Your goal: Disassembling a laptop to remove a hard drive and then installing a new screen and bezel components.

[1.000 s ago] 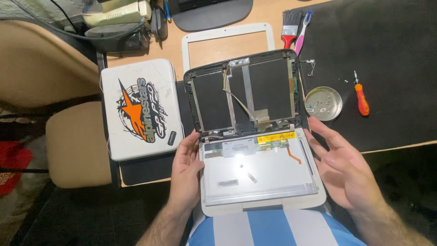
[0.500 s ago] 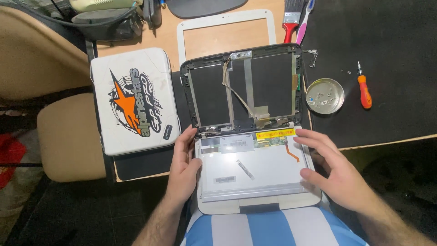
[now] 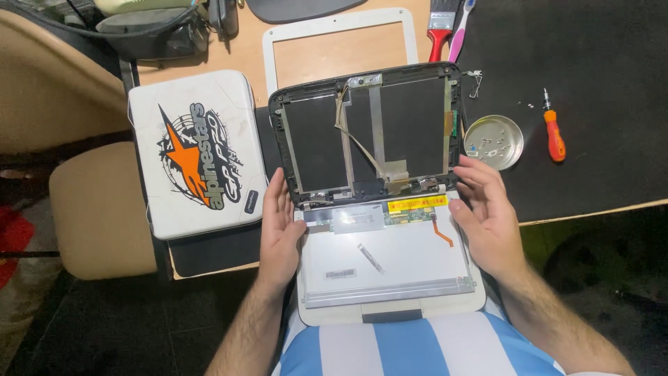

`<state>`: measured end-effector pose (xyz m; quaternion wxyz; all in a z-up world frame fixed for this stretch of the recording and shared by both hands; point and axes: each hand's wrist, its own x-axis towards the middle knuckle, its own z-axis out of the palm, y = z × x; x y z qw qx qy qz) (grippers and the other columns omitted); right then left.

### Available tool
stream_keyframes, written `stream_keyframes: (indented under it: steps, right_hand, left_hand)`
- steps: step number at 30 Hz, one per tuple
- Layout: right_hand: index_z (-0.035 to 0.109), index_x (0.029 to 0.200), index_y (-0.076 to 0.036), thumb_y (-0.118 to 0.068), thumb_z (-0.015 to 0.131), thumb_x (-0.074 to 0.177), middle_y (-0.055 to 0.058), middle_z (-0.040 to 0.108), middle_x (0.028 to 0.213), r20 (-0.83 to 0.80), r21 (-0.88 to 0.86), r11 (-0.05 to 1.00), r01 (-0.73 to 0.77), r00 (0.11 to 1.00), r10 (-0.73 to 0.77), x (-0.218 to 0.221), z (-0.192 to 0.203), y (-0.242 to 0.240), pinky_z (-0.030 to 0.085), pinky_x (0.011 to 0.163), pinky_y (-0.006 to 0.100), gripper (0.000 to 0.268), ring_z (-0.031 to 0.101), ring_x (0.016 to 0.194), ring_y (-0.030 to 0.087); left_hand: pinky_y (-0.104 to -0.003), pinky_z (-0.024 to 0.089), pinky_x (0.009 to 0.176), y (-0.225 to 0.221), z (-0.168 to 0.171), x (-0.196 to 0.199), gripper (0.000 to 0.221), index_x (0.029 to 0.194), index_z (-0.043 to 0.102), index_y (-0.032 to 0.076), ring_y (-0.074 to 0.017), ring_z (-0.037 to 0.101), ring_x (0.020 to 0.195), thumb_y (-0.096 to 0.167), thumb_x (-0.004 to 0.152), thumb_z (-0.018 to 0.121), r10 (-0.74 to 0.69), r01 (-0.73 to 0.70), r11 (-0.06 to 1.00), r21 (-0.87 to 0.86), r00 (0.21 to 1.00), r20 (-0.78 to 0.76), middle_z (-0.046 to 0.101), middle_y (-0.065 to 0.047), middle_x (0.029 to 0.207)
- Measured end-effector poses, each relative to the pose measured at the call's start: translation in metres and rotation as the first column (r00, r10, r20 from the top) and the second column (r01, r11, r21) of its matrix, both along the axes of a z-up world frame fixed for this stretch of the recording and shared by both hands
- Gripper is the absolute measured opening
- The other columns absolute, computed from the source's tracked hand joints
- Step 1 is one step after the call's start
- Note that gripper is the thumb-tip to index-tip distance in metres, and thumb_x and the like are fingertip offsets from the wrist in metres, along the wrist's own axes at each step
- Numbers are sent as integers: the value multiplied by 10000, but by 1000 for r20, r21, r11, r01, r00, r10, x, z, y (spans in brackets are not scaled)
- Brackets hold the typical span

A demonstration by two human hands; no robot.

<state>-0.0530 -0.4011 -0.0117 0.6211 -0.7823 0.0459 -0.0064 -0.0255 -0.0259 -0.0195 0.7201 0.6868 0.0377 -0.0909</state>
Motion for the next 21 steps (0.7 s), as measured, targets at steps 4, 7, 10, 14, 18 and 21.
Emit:
stream_keyframes:
  steps: [4, 7, 10, 14, 18, 21]
  right_hand:
    - [565, 1712, 1, -245, 669, 1173, 354, 443, 1828, -93, 105, 994, 45, 995, -35, 4, 0, 9, 364, 1419, 744, 602, 432, 1737, 618]
    - [566, 1748, -17, -397, 595, 1154, 359, 433, 1877, -160, 134, 989, 65, 986, -44, 5, 16, 19, 295, 1445, 751, 707, 395, 1762, 626]
    - [525, 1805, -31, -410, 632, 1124, 337, 465, 1879, -174, 187, 980, 71, 984, -39, 13, 26, 23, 281, 1462, 723, 786, 389, 1778, 612]
    - [502, 1823, -14, -381, 656, 1084, 335, 484, 1903, -231, 229, 969, 93, 972, -39, 12, 56, 36, 247, 1454, 734, 839, 372, 1791, 616]
    - [467, 1824, 6, -298, 704, 1068, 363, 455, 1904, -210, 244, 965, 91, 977, -39, 11, 44, 31, 206, 1465, 748, 849, 319, 1809, 625]
    - [461, 1823, -3, -278, 700, 1090, 361, 427, 1912, -151, 241, 967, 87, 987, -51, 14, 21, 25, 215, 1472, 739, 818, 299, 1815, 624]
  left_hand:
    - [-722, 183, 1496, -16, 13, 3, 1110, 1943, 159, 90, -557, 169, 1864, -157, 899, 445, 45, -45, 996, -77, 999, 0, 169, -312, 2025]
    - [-696, 212, 1492, -20, 16, 1, 1069, 1946, 174, 104, -546, 180, 1864, -138, 947, 468, 84, -86, 992, -94, 996, -19, 167, -267, 2046]
    - [-645, 351, 1469, -15, 11, 6, 1093, 1950, 183, 114, -489, 310, 1846, -146, 922, 449, 94, -99, 987, -123, 994, -47, 252, -259, 2019]
    - [-639, 388, 1449, -14, 17, 5, 1128, 1949, 194, 101, -496, 334, 1837, -161, 882, 453, 97, -107, 987, -121, 991, -91, 267, -269, 2016]
    - [-610, 427, 1432, -20, 20, 0, 1141, 1951, 192, 115, -483, 357, 1829, -178, 879, 451, 114, -126, 986, -111, 987, -110, 270, -257, 2019]
    - [-616, 432, 1430, -23, 20, 4, 1136, 1955, 193, 133, -498, 325, 1838, -178, 893, 451, 128, -137, 985, -105, 988, -85, 242, -247, 2032]
